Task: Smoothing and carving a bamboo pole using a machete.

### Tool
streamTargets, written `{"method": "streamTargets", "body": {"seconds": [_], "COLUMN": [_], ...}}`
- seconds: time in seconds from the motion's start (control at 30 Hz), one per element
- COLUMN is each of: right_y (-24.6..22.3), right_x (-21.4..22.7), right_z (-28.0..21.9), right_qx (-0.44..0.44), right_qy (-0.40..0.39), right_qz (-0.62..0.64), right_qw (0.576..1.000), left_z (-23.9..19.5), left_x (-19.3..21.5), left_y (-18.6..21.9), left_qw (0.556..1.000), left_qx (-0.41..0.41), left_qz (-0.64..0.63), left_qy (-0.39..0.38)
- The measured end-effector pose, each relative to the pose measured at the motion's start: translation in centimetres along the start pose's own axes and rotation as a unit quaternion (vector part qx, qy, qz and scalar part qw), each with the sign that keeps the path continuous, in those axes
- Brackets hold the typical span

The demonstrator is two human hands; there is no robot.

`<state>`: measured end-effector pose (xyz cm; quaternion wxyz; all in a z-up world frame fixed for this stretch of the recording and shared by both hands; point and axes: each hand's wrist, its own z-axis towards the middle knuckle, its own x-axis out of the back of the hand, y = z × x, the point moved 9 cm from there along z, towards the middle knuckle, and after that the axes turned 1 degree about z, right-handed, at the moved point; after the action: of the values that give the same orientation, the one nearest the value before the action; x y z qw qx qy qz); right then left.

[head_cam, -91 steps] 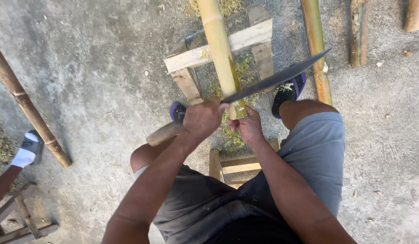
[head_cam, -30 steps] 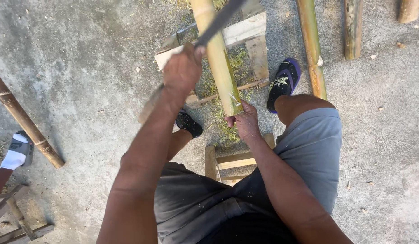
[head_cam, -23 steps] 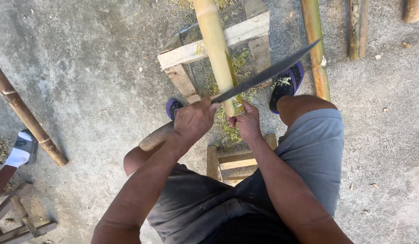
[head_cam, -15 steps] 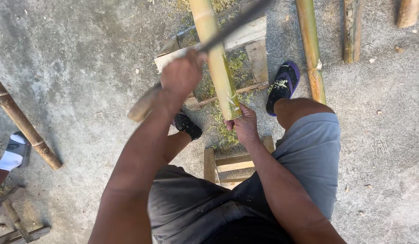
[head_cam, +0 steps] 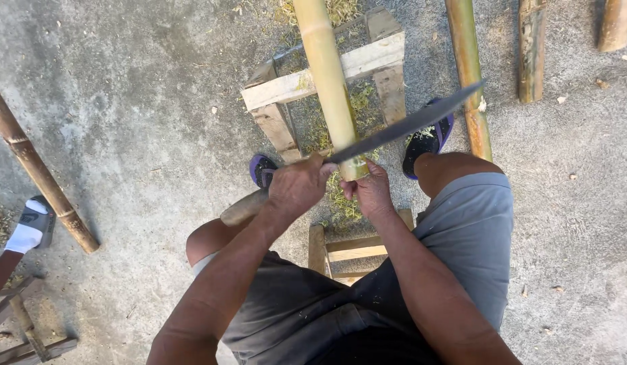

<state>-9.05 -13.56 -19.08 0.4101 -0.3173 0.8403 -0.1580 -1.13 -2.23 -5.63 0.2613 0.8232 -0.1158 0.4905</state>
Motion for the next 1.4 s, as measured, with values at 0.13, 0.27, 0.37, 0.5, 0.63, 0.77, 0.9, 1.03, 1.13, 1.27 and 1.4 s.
{"method": "streamTargets", "body": {"seconds": [0.13,0.27,0.37,0.5,0.63,0.77,0.9,1.03,1.13,1.27,1.4], "right_y": [-0.2,-0.1,-0.4,-0.3,0.1,1.3,1.1,0.9,0.8,0.6,1.0], "right_x": [-3.2,-3.1,-2.9,-2.6,-2.5,-0.5,0.2,0.1,-0.2,-0.1,0.1], "right_z": [-1.7,-1.7,-1.6,-1.5,-1.4,-0.4,-0.2,-0.3,-0.1,-0.3,0.1], "right_qx": [-0.124,-0.102,-0.09,-0.081,-0.07,-0.047,-0.019,-0.016,-0.005,-0.015,0.003], "right_qy": [-0.137,-0.125,-0.114,-0.102,-0.122,-0.089,-0.035,-0.014,-0.022,-0.004,-0.016], "right_qz": [0.235,0.184,0.157,0.133,0.157,0.112,-0.013,-0.034,-0.047,-0.055,-0.072], "right_qw": [0.954,0.969,0.977,0.983,0.978,0.989,0.999,0.999,0.999,0.998,0.997], "left_z": [5.6,12.0,13.5,9.9,3.8,1.5,4.8,11.6,14.7,12.8,6.3], "left_x": [4.0,9.9,12.0,10.0,5.1,4.1,6.1,10.9,12.4,11.9,7.8], "left_y": [-2.9,-6.3,-6.9,-4.7,-2.0,-0.2,-2.9,-7.6,-10.0,-7.6,-3.2], "left_qw": [0.994,0.989,0.984,0.988,0.995,0.999,0.992,0.987,0.985,0.985,0.985], "left_qx": [0.099,0.103,0.133,0.153,0.099,0.043,0.098,0.155,0.154,0.142,0.136], "left_qz": [-0.014,0.017,0.013,-0.008,-0.006,-0.02,0.057,0.039,0.045,0.03,0.075], "left_qy": [-0.045,0.101,0.119,0.034,-0.018,-0.01,-0.06,0.016,0.063,0.091,-0.068]}}
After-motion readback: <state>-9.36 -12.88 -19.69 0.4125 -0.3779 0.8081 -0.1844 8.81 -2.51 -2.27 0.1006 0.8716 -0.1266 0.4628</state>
